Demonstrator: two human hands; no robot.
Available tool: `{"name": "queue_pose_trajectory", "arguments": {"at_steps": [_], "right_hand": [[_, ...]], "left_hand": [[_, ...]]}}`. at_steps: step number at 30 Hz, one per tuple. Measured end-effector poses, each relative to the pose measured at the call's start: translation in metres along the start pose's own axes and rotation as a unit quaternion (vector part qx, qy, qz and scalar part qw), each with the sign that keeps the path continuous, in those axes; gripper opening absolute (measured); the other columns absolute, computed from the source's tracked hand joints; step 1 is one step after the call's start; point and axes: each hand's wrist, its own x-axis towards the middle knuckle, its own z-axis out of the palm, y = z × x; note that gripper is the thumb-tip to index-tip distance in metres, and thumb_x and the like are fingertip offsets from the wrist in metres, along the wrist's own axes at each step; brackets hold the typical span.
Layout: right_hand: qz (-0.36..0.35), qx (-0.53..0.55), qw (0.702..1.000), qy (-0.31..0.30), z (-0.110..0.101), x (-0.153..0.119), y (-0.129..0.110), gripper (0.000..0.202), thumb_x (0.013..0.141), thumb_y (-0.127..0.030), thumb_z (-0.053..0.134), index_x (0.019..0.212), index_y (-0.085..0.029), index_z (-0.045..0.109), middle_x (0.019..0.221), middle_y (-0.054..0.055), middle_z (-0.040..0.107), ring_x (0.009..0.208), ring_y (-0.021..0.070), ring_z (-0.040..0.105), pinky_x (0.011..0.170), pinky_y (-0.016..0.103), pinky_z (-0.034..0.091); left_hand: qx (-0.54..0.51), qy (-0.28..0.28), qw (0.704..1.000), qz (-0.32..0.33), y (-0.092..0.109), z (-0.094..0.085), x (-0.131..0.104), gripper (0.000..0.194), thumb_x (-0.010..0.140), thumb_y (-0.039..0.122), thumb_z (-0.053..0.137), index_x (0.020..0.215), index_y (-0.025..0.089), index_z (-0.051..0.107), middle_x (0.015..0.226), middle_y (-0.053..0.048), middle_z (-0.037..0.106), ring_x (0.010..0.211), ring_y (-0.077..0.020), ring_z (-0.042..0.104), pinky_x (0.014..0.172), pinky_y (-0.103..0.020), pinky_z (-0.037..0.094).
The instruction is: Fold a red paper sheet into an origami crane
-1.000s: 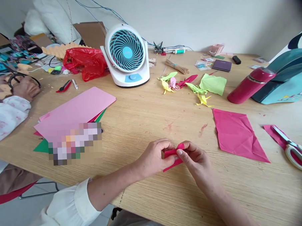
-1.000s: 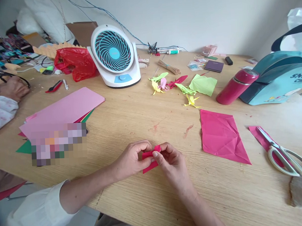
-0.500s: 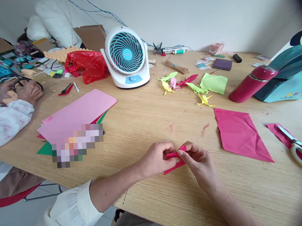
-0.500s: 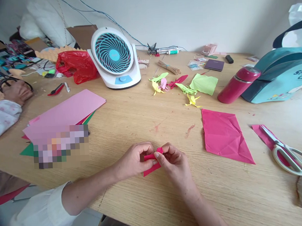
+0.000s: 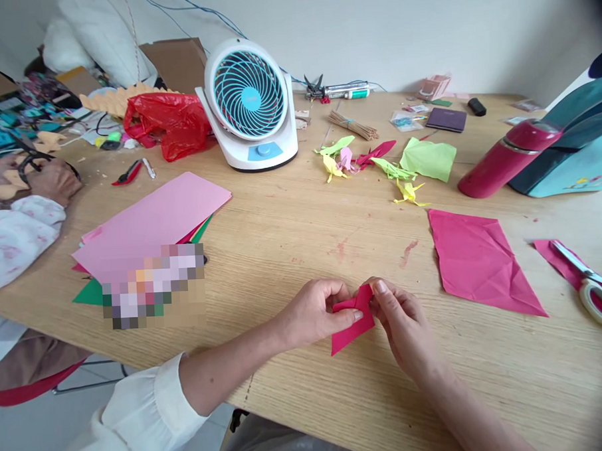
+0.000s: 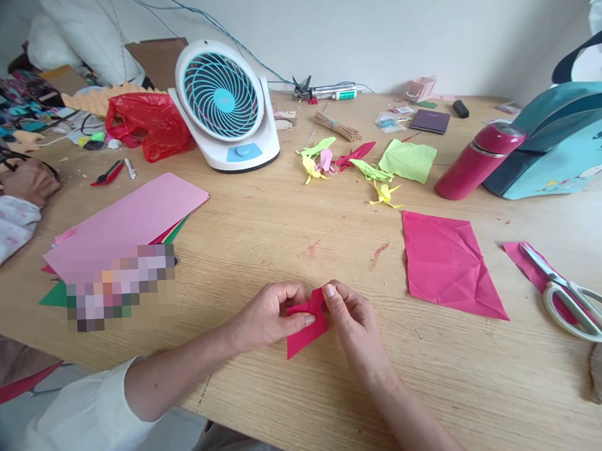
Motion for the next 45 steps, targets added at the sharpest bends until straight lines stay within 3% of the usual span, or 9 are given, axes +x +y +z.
{"name": "queue_pose_trajectory", "arguments": {"at_steps": [4, 7, 10, 14, 19, 26, 31, 38, 45], "right_hand": [[0.014, 0.017, 1.0, -0.017, 0.001, 0.002, 0.001, 0.028, 0.083, -0.046, 0.077, 0.081, -0.02, 0.065, 0.071, -0.001, 0.058, 0.067, 0.0124, 0.052, 0.064, 0.023, 0.045], [0.018, 0.032, 0.999, 0.008, 0.001, 0.004, 0.002, 0.026, 0.08, -0.042, 0.08, 0.079, -0.021, 0.066, 0.071, -0.001, 0.061, 0.064, 0.011, 0.053, 0.062, 0.022, 0.044], [0.013, 0.036, 0.999, 0.02, 0.001, 0.006, 0.002, 0.028, 0.079, -0.042, 0.081, 0.074, -0.02, 0.065, 0.069, -0.001, 0.061, 0.062, 0.0103, 0.051, 0.059, 0.021, 0.043], [0.024, 0.047, 0.999, 0.01, 0.001, 0.008, 0.001, 0.032, 0.077, -0.045, 0.082, 0.07, -0.019, 0.065, 0.066, -0.001, 0.06, 0.06, 0.0095, 0.05, 0.058, 0.021, 0.042], [0.037, 0.041, 0.998, -0.008, -0.002, 0.011, 0.004, 0.033, 0.076, -0.048, 0.082, 0.073, -0.019, 0.066, 0.07, 0.0, 0.062, 0.065, 0.0113, 0.053, 0.064, 0.023, 0.044], [0.012, 0.009, 1.0, 0.004, -0.003, 0.014, 0.01, 0.041, 0.077, -0.054, 0.078, 0.068, -0.019, 0.06, 0.063, -0.002, 0.057, 0.06, 0.0112, 0.047, 0.06, 0.025, 0.038], [-0.014, -0.002, 1.0, 0.013, -0.002, 0.018, 0.005, 0.044, 0.072, -0.058, 0.081, 0.067, -0.019, 0.061, 0.061, -0.003, 0.055, 0.057, 0.0105, 0.044, 0.058, 0.025, 0.037], [-0.024, 0.013, 0.999, 0.026, -0.006, 0.025, 0.009, 0.045, 0.071, -0.057, 0.081, 0.066, -0.02, 0.056, 0.057, -0.005, 0.05, 0.052, 0.0092, 0.038, 0.053, 0.024, 0.033], [-0.008, 0.01, 1.0, 0.021, -0.008, 0.025, 0.013, 0.044, 0.071, -0.058, 0.081, 0.068, -0.02, 0.058, 0.064, -0.002, 0.057, 0.059, 0.011, 0.046, 0.059, 0.025, 0.039]], "left_hand": [[0.017, 0.034, 0.999, -0.008, -0.003, 0.002, 0.001, 0.036, 0.078, 0.037, 0.07, 0.064, 0.018, 0.044, 0.06, 0.006, 0.043, 0.056, -0.0073, 0.039, 0.051, -0.021, 0.03], [0.043, 0.046, 0.998, 0.017, -0.004, 0.004, 0.001, 0.03, 0.08, 0.035, 0.068, 0.067, 0.016, 0.05, 0.064, 0.004, 0.048, 0.06, -0.0081, 0.043, 0.054, -0.021, 0.034], [0.075, 0.052, 0.996, 0.024, -0.004, 0.004, 0.001, 0.019, 0.08, 0.029, 0.066, 0.072, 0.015, 0.056, 0.069, 0.002, 0.054, 0.065, -0.0099, 0.049, 0.058, -0.022, 0.038], [0.09, 0.044, 0.995, 0.007, -0.005, 0.002, 0.001, 0.016, 0.078, 0.025, 0.064, 0.069, 0.016, 0.054, 0.064, 0.004, 0.051, 0.059, -0.009, 0.046, 0.054, -0.021, 0.036], [0.035, 0.053, 0.998, 0.004, -0.01, 0.0, 0.005, 0.024, 0.081, 0.035, 0.066, 0.074, 0.015, 0.055, 0.068, 0.003, 0.053, 0.061, -0.0094, 0.048, 0.056, -0.021, 0.038], [0.084, 0.062, 0.994, 0.019, -0.02, -0.001, 0.01, 0.02, 0.082, 0.032, 0.063, 0.074, 0.015, 0.055, 0.066, 0.003, 0.05, 0.061, -0.0096, 0.045, 0.057, -0.021, 0.036], [0.058, 0.065, 0.996, 0.035, -0.026, -0.003, 0.02, 0.026, 0.082, 0.04, 0.065, 0.079, 0.014, 0.059, 0.069, 0.001, 0.054, 0.062, -0.0109, 0.048, 0.058, -0.022, 0.037], [0.038, 0.018, 0.998, 0.055, -0.024, -0.006, 0.022, 0.034, 0.078, 0.043, 0.071, 0.091, 0.012, 0.066, 0.079, -0.002, 0.063, 0.073, -0.0145, 0.057, 0.069, -0.025, 0.045], [0.048, 0.035, 0.998, 0.033, -0.022, -0.002, 0.022, 0.019, 0.08, 0.031, 0.064, 0.083, 0.013, 0.062, 0.071, 0.001, 0.055, 0.065, -0.0117, 0.05, 0.061, -0.022, 0.039]]}}
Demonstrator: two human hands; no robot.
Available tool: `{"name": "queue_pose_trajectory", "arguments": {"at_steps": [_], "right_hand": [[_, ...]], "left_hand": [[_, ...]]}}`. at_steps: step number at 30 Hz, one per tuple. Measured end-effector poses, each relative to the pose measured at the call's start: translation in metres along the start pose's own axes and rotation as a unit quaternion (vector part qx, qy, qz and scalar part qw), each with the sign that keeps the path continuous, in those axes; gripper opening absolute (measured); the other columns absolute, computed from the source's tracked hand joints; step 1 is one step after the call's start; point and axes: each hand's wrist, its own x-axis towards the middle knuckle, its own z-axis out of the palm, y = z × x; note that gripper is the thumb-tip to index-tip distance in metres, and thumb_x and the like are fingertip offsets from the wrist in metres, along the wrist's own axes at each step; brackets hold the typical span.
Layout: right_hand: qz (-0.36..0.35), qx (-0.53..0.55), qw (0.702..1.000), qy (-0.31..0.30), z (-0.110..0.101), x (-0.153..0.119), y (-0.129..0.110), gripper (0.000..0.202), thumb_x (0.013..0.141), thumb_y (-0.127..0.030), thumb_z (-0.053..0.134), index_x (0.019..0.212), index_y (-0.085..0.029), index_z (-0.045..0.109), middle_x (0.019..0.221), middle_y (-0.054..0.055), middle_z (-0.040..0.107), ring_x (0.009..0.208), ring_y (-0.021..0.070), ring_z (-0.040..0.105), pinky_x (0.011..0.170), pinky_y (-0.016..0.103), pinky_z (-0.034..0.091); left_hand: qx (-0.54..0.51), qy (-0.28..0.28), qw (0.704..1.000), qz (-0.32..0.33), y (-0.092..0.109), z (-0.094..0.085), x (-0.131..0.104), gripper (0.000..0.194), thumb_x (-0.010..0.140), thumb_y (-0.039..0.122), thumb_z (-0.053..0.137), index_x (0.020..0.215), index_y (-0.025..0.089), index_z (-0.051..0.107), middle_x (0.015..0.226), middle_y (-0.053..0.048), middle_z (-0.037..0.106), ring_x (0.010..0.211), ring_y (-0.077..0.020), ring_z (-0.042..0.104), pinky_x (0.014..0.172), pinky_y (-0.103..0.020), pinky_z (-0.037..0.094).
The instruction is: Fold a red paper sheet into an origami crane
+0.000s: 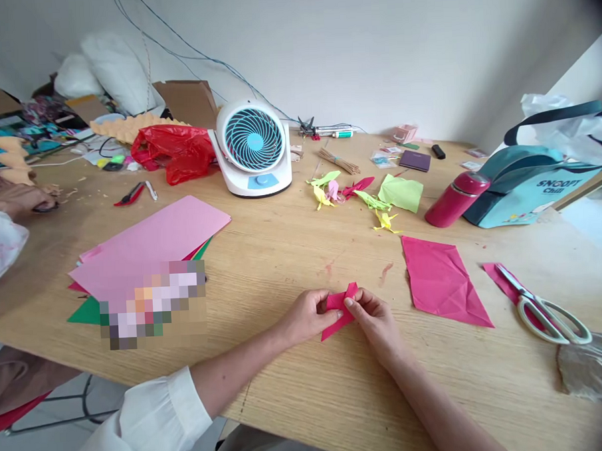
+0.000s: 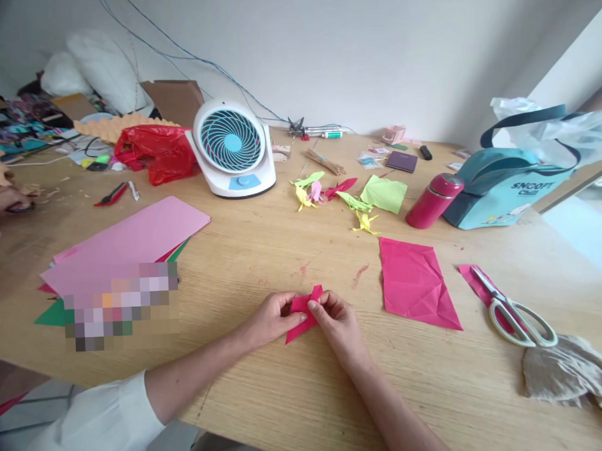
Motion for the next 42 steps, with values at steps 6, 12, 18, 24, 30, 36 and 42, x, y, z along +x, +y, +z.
{"name": "queue_pose_trajectory", "arguments": {"at_steps": [6, 12, 18, 24, 30, 36, 42], "right_hand": [[0.005, -0.021, 1.0, 0.0, 0.004, -0.004, -0.006, 0.046, 0.068, -0.06, 0.081, 0.066, -0.021, 0.056, 0.063, -0.002, 0.055, 0.058, 0.0117, 0.045, 0.056, 0.025, 0.039], [0.01, -0.041, 0.999, -0.011, 0.003, -0.01, -0.01, 0.046, 0.073, -0.057, 0.079, 0.064, -0.021, 0.053, 0.06, -0.003, 0.047, 0.057, 0.0112, 0.039, 0.053, 0.024, 0.035], [0.013, -0.055, 0.998, -0.026, -0.001, -0.018, -0.011, 0.043, 0.085, -0.052, 0.07, 0.064, -0.019, 0.052, 0.063, -0.003, 0.041, 0.06, 0.011, 0.035, 0.057, 0.024, 0.031], [0.014, -0.06, 0.998, -0.029, 0.002, -0.021, -0.016, 0.045, 0.087, -0.058, 0.066, 0.065, -0.02, 0.054, 0.063, -0.003, 0.044, 0.059, 0.0118, 0.037, 0.057, 0.024, 0.035], [0.014, -0.06, 0.998, -0.012, 0.005, -0.016, -0.013, 0.044, 0.079, -0.058, 0.074, 0.064, -0.02, 0.058, 0.06, -0.002, 0.048, 0.057, 0.0117, 0.038, 0.055, 0.025, 0.035], [0.014, -0.068, 0.997, -0.012, -0.004, -0.015, -0.011, 0.049, 0.091, -0.064, 0.055, 0.066, -0.022, 0.06, 0.062, 0.0, 0.052, 0.058, 0.0145, 0.044, 0.058, 0.027, 0.039], [-0.011, -0.078, 0.994, -0.073, 0.003, -0.019, -0.008, 0.034, 0.082, -0.054, 0.073, 0.078, -0.021, 0.065, 0.069, 0.0, 0.06, 0.063, 0.0141, 0.051, 0.061, 0.026, 0.042]], "left_hand": [[0.038, -0.019, 0.999, -0.006, -0.002, -0.002, -0.001, 0.019, 0.082, 0.032, 0.064, 0.075, 0.016, 0.057, 0.068, 0.002, 0.05, 0.065, -0.0116, 0.047, 0.06, -0.022, 0.037], [0.111, -0.036, 0.993, 0.019, 0.006, -0.004, -0.007, 0.021, 0.081, 0.027, 0.059, 0.068, 0.019, 0.045, 0.068, 0.003, 0.048, 0.063, -0.0115, 0.045, 0.058, -0.023, 0.034], [0.129, -0.068, 0.988, 0.058, 0.017, -0.007, -0.012, 0.009, 0.08, 0.022, 0.06, 0.074, 0.018, 0.054, 0.076, 0.0, 0.053, 0.075, -0.0147, 0.05, 0.069, -0.025, 0.038], [0.049, -0.055, 0.997, -0.019, 0.012, -0.003, -0.016, 0.028, 0.082, 0.034, 0.062, 0.068, 0.019, 0.043, 0.064, 0.005, 0.042, 0.059, -0.0101, 0.04, 0.054, -0.023, 0.03], [-0.035, -0.053, 0.997, -0.042, 0.006, -0.002, -0.015, 0.036, 0.08, 0.045, 0.068, 0.069, 0.016, 0.05, 0.064, 0.004, 0.045, 0.06, -0.0091, 0.04, 0.055, -0.022, 0.031], [-0.165, -0.034, 0.984, -0.059, 0.01, -0.007, -0.013, 0.046, 0.073, 0.055, 0.077, 0.087, 0.013, 0.065, 0.074, 0.0, 0.059, 0.066, -0.0107, 0.051, 0.062, -0.022, 0.037], [-0.21, 0.072, 0.974, -0.052, 0.012, -0.008, -0.012, 0.045, 0.073, 0.053, 0.079, 0.083, 0.012, 0.064, 0.071, 0.001, 0.059, 0.059, -0.0074, 0.046, 0.052, -0.019, 0.034]]}}
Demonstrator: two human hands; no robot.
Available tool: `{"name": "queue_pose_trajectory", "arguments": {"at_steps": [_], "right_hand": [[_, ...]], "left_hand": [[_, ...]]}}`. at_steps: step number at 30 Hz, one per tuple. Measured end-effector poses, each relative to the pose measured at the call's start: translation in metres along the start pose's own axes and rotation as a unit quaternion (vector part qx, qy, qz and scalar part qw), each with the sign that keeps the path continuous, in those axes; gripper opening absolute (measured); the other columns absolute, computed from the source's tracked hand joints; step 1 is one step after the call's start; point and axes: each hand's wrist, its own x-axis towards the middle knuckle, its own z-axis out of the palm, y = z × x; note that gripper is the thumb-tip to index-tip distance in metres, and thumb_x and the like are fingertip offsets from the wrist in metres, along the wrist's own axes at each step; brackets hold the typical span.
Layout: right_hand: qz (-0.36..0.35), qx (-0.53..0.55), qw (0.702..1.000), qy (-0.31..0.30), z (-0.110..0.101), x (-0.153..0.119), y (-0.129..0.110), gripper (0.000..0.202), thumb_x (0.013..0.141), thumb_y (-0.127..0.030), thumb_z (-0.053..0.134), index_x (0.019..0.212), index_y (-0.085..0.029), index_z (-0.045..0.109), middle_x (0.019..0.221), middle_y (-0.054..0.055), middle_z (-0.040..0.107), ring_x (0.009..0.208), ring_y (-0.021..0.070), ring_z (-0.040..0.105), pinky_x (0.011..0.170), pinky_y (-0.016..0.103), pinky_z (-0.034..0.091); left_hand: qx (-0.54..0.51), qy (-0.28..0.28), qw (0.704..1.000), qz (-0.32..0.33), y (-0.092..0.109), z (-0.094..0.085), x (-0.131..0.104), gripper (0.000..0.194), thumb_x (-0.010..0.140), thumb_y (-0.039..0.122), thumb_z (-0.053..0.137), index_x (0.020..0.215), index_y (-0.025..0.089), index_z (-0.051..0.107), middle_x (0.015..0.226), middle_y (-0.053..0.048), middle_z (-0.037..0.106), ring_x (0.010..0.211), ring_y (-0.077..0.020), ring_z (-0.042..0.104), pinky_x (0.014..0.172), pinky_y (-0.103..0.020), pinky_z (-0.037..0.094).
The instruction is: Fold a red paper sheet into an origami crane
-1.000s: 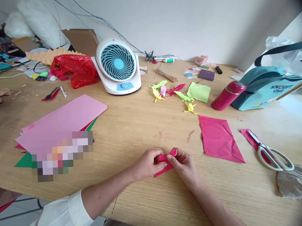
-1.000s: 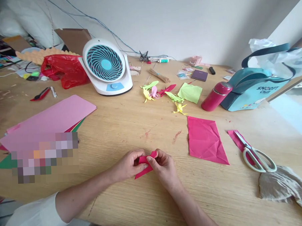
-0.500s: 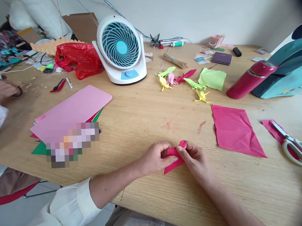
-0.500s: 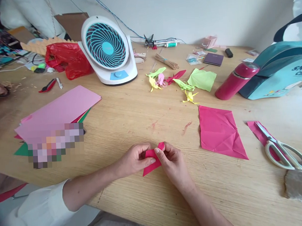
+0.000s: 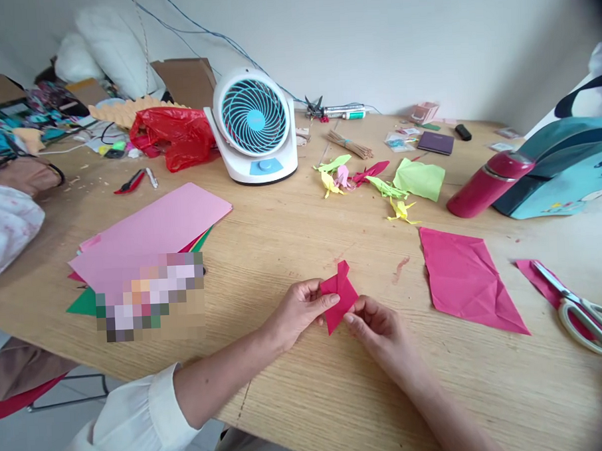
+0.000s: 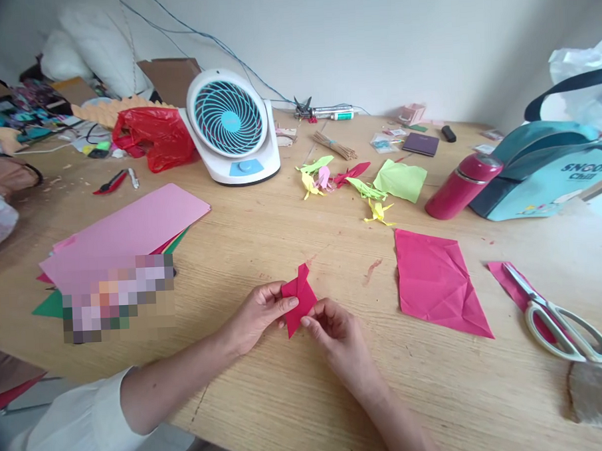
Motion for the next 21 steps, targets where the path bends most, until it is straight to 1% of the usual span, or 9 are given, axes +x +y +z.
{"name": "queue_pose_trajectory", "arguments": {"at_steps": [2, 5, 8, 10, 12, 15, 18, 21], "right_hand": [[-0.002, -0.006, 1.0, -0.003, 0.0024, 0.0, 0.0032, 0.033, 0.084, -0.051, 0.072, 0.075, -0.02, 0.065, 0.066, 0.0, 0.058, 0.061, 0.0133, 0.049, 0.06, 0.025, 0.04], [-0.001, -0.001, 1.0, 0.016, 0.0029, 0.0008, 0.006, 0.035, 0.087, -0.051, 0.07, 0.072, -0.02, 0.063, 0.063, -0.002, 0.055, 0.058, 0.012, 0.045, 0.056, 0.025, 0.037], [-0.007, 0.003, 0.999, 0.035, 0.0024, 0.0016, 0.0053, 0.034, 0.087, -0.05, 0.069, 0.072, -0.02, 0.063, 0.063, -0.001, 0.056, 0.058, 0.0125, 0.046, 0.057, 0.025, 0.039], [-0.018, 0.008, 0.999, 0.042, 0.0027, 0.0017, 0.0043, 0.033, 0.087, -0.049, 0.069, 0.072, -0.021, 0.063, 0.062, -0.002, 0.055, 0.058, 0.0129, 0.047, 0.058, 0.025, 0.04], [-0.026, 0.011, 0.999, 0.04, 0.0033, 0.001, 0.0042, 0.031, 0.087, -0.049, 0.069, 0.074, -0.021, 0.064, 0.063, -0.002, 0.055, 0.059, 0.0132, 0.048, 0.058, 0.025, 0.04], [-0.026, 0.012, 0.999, 0.016, 0.0042, -0.001, 0.006, 0.028, 0.087, -0.047, 0.07, 0.078, -0.021, 0.064, 0.069, 0.0, 0.058, 0.063, 0.0141, 0.05, 0.061, 0.026, 0.041], [-0.021, 0.007, 1.0, 0.003, 0.0047, -0.0023, 0.0085, 0.031, 0.086, -0.047, 0.072, 0.075, -0.021, 0.061, 0.07, 0.0, 0.058, 0.065, 0.0143, 0.049, 0.062, 0.026, 0.041], [-0.024, 0.014, 0.999, 0.034, 0.0047, -0.0014, 0.0093, 0.033, 0.086, -0.048, 0.071, 0.071, -0.021, 0.059, 0.064, -0.002, 0.053, 0.059, 0.0129, 0.044, 0.058, 0.025, 0.039]], "left_hand": [[-0.004, -0.003, 1.0, 0.0, -0.0009, -0.0006, 0.0008, 0.044, 0.073, 0.053, 0.079, 0.08, 0.012, 0.063, 0.07, 0.001, 0.058, 0.059, -0.0073, 0.046, 0.052, -0.02, 0.036], [0.008, -0.011, 1.0, -0.003, -0.0033, -0.0018, 0.0017, 0.046, 0.072, 0.053, 0.08, 0.083, 0.012, 0.063, 0.071, 0.001, 0.058, 0.058, -0.0071, 0.046, 0.05, -0.02, 0.036], [0.031, -0.029, 0.999, -0.013, -0.0063, -0.0028, 0.0024, 0.05, 0.07, 0.055, 0.081, 0.086, 0.011, 0.065, 0.071, 0.001, 0.058, 0.057, -0.0069, 0.045, 0.049, -0.02, 0.036], [0.042, -0.042, 0.998, -0.016, -0.0077, -0.0031, 0.0026, 0.05, 0.071, 0.056, 0.08, 0.085, 0.011, 0.065, 0.068, 0.001, 0.056, 0.056, -0.0069, 0.044, 0.049, -0.02, 0.036], [0.05, -0.044, 0.998, -0.014, -0.0084, -0.0032, 0.0026, 0.05, 0.071, 0.057, 0.079, 0.083, 0.011, 0.065, 0.065, 0.002, 0.054, 0.055, -0.0067, 0.042, 0.048, -0.02, 0.035], [0.059, -0.039, 0.997, -0.011, -0.0082, -0.0035, 0.0022, 0.05, 0.073, 0.057, 0.078, 0.085, 0.01, 0.066, 0.063, 0.004, 0.052, 0.053, -0.0061, 0.038, 0.049, -0.02, 0.031], [0.065, -0.053, 0.996, -0.016, -0.008, -0.0042, 0.002, 0.05, 0.075, 0.057, 0.076, 0.088, 0.01, 0.067, 0.066, 0.002, 0.054, 0.056, -0.007, 0.041, 0.05, -0.021, 0.033], [0.075, -0.07, 0.994, -0.024, -0.0078, -0.0049, 0.0021, 0.05, 0.075, 0.058, 0.075, 0.087, 0.011, 0.065, 0.07, 0.001, 0.056, 0.06, -0.0086, 0.044, 0.051, -0.021, 0.037]]}}
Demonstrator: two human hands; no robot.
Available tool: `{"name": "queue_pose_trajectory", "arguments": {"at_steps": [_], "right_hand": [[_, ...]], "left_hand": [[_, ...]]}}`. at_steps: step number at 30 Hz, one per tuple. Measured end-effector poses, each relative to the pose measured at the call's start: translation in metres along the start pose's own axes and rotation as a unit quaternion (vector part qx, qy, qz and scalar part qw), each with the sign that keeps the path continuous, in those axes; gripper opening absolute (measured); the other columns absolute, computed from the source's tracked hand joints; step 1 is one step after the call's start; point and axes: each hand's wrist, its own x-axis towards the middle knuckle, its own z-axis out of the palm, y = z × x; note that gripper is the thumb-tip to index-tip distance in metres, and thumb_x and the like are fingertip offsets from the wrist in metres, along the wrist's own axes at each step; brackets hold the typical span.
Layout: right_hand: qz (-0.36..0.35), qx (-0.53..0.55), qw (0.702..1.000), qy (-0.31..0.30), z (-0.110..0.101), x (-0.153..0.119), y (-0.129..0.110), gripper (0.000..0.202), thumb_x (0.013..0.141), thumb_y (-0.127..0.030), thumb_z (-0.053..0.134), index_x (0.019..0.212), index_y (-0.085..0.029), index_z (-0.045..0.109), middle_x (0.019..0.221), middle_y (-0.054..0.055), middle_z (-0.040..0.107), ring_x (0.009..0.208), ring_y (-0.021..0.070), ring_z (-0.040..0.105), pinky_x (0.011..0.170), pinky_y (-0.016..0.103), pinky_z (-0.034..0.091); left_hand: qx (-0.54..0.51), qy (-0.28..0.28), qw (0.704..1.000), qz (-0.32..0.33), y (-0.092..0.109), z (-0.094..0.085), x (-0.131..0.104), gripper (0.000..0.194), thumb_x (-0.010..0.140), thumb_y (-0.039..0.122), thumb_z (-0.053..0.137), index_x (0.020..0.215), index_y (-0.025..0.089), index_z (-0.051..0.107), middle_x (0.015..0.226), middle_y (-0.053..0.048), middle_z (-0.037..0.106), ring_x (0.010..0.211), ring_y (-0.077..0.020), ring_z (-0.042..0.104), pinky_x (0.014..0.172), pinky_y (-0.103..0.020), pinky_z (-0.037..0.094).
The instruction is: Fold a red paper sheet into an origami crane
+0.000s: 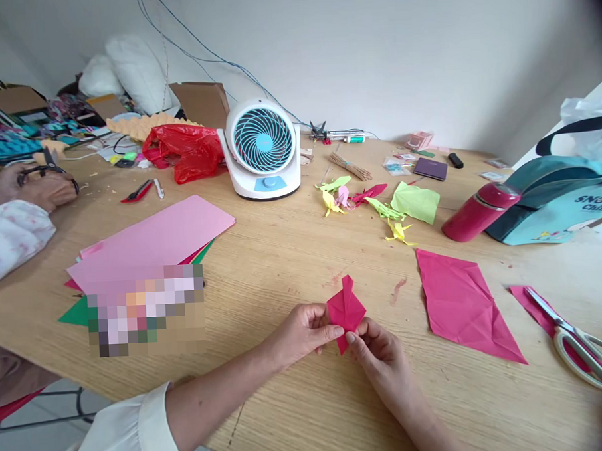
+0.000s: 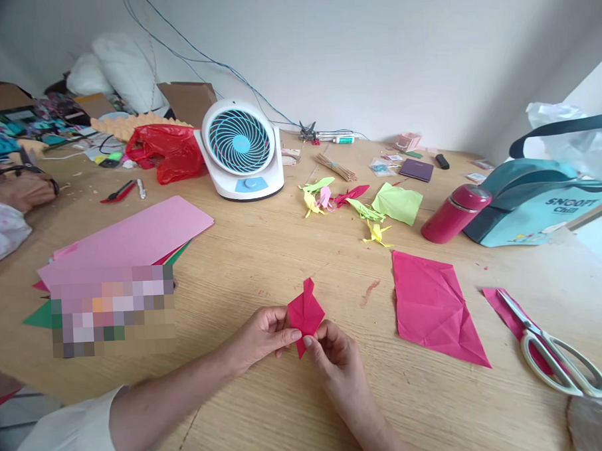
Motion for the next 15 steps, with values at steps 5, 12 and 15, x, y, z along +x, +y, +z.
{"name": "queue_pose_trajectory", "arguments": {"at_steps": [5, 12, 15], "right_hand": [[-0.015, 0.002, 1.0, 0.004, 0.0006, 0.0014, -0.0019, 0.03, 0.086, -0.046, 0.072, 0.072, -0.021, 0.062, 0.064, -0.001, 0.054, 0.059, 0.0132, 0.044, 0.059, 0.025, 0.04], [-0.018, 0.022, 0.999, -0.021, -0.0007, -0.0016, -0.0049, 0.026, 0.092, -0.043, 0.066, 0.077, -0.022, 0.064, 0.069, -0.001, 0.055, 0.064, 0.0129, 0.048, 0.063, 0.024, 0.042], [-0.01, 0.035, 0.999, -0.011, -0.0026, -0.0006, -0.0051, 0.028, 0.091, -0.044, 0.067, 0.076, -0.021, 0.063, 0.068, -0.001, 0.055, 0.062, 0.0118, 0.046, 0.06, 0.023, 0.041]], "left_hand": [[-0.004, -0.009, 1.0, -0.002, 0.0047, 0.0006, -0.0017, 0.049, 0.074, 0.059, 0.075, 0.084, 0.013, 0.063, 0.069, 0.001, 0.057, 0.059, -0.0083, 0.046, 0.051, -0.02, 0.037], [-0.017, -0.005, 1.0, 0.002, 0.0087, 0.0004, -0.0036, 0.048, 0.079, 0.058, 0.072, 0.09, 0.012, 0.066, 0.068, 0.0, 0.059, 0.059, -0.0079, 0.048, 0.05, -0.018, 0.035], [-0.023, -0.007, 1.0, 0.003, 0.0072, 0.0001, -0.003, 0.048, 0.079, 0.057, 0.072, 0.093, 0.011, 0.066, 0.068, 0.0, 0.06, 0.057, -0.0076, 0.049, 0.049, -0.018, 0.037]]}}
